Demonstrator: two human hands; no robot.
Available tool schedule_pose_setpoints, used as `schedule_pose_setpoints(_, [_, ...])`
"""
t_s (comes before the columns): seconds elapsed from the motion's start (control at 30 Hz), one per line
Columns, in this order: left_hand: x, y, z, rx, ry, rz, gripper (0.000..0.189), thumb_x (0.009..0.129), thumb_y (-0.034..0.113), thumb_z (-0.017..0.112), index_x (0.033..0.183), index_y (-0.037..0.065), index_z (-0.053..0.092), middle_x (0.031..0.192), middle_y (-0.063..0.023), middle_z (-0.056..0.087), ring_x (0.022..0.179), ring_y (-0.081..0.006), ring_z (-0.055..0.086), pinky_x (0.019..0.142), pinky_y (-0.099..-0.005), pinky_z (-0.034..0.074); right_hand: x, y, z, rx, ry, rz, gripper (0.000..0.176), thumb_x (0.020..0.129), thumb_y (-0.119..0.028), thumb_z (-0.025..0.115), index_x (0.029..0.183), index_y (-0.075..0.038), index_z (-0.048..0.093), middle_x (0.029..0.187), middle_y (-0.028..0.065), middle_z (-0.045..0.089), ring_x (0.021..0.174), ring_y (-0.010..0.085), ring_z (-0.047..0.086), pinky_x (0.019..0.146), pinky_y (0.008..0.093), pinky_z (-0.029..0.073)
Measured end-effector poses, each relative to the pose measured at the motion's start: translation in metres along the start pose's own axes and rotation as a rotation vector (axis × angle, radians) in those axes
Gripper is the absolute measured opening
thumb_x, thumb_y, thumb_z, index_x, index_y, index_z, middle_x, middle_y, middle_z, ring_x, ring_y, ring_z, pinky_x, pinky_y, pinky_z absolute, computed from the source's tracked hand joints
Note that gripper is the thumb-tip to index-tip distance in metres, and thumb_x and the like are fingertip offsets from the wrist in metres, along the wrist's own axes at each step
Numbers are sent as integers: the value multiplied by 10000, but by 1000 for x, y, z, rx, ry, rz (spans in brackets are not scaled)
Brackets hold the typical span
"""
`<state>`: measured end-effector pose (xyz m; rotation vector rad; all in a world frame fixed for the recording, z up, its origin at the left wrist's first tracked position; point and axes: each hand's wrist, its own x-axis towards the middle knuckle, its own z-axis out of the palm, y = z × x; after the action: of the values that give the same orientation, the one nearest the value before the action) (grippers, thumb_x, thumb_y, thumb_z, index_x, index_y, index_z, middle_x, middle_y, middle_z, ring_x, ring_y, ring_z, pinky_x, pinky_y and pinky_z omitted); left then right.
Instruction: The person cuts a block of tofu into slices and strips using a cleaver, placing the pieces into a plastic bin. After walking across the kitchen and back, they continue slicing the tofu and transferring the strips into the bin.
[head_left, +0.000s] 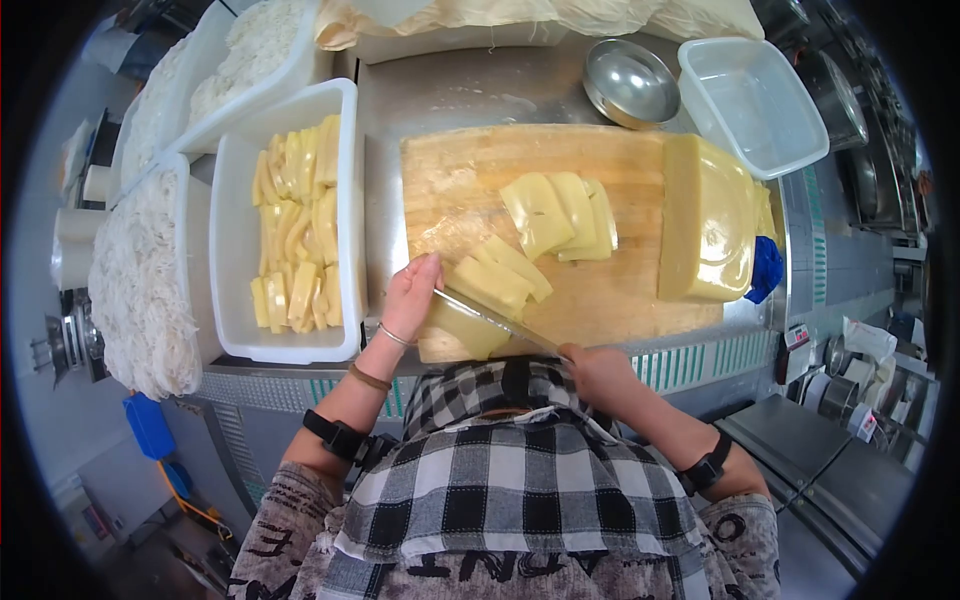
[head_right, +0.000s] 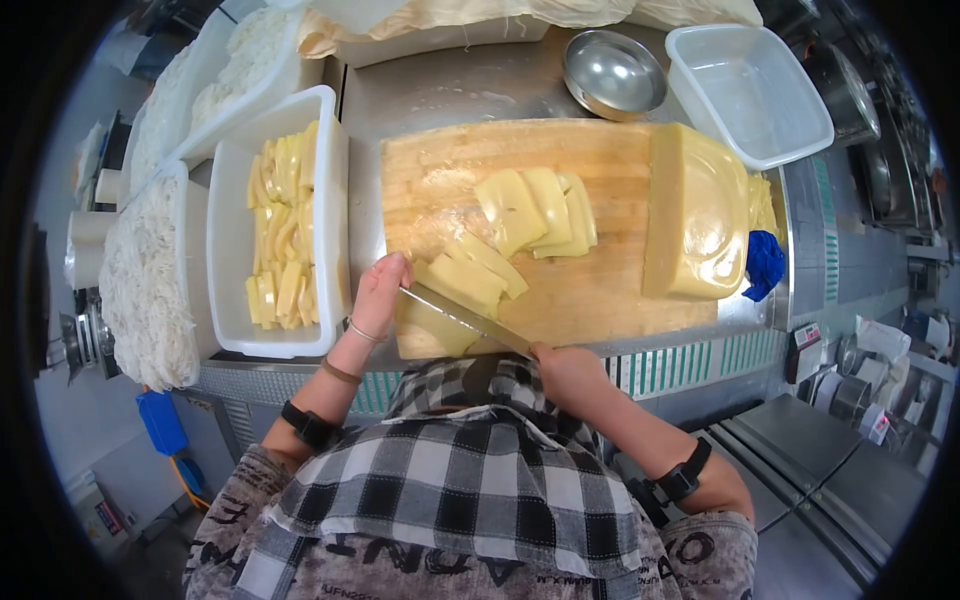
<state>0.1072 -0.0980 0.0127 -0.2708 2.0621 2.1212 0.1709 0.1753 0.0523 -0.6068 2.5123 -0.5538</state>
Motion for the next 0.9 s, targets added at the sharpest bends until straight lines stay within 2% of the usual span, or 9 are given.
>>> schedule_pose_setpoints(0.23, [0,-2,-3,76,-31,43,325,904,238,409,637,61,461,644,16,445,628,-64,393,620,-200,338,6,11,18,-25,-4,48,200,770,-115,457,946,-40,517,644,171,582,595,334,580,524,420,458])
schedule_pose_setpoints(0.33, [5,2,-3,146,-104,38,293,907,243,401,706,49,490,706,4,480,689,-75,426,682,-205,358,9,21,9,61,-19,9,230,807,-157,452,1004,-65,526,700,171,594,654,338,579,579,420,459])
schedule_pose_setpoints(0.4, [7,6,-1,125,-81,128,307,921,268,354,834,18,509,854,-54,531,854,-134,472,825,-248,353,9,28,3,100,-1,-21,230,816,-172,460,1010,-74,535,724,173,594,678,343,574,600,420,456])
schedule_pose_setpoints(0.53, [15,19,-16,183,15,204,346,924,305,337,976,11,512,961,-65,540,928,-146,477,870,-269,357,1,32,-1,221,91,-97,210,803,-171,518,978,-68,571,747,183,586,701,359,561,615,411,450])
schedule_pose_setpoints(0.63, [21,17,-19,135,68,130,258,886,241,449,974,11,524,905,-61,536,891,-139,483,831,-259,371,-8,33,-6,419,144,-57,176,797,-164,544,919,-45,587,700,179,575,651,345,559,586,374,444])
schedule_pose_setpoints(0.7, [29,3,-21,450,-57,71,313,823,257,547,1021,16,515,967,-104,526,947,-193,485,829,-293,392,-13,36,-9,464,133,-2,164,802,-163,543,891,-32,586,664,173,563,614,335,548,563,360,433])
schedule_pose_setpoints(0.73, [30,0,-18,452,-59,74,313,823,257,547,1021,16,515,967,-104,526,947,-193,485,829,-293,392,-15,38,-9,508,120,54,160,806,-162,542,862,-19,586,629,166,551,577,325,537,539,346,423])
schedule_pose_setpoints(0.83, [36,-9,-5,707,-214,187,506,735,297,632,1130,29,461,1113,-180,458,1023,-320,458,860,-362,399,-24,41,-1,700,207,215,181,820,-175,530,820,0,575,566,159,521,504,291,510,491,328,400])
schedule_pose_setpoints(0.9, [42,-11,2,822,-274,292,534,731,299,635,1151,30,444,1122,-184,457,1031,-326,454,868,-366,396,-30,44,8,642,345,213,187,821,-178,533,812,4,573,552,159,517,478,268,509,471,327,393])
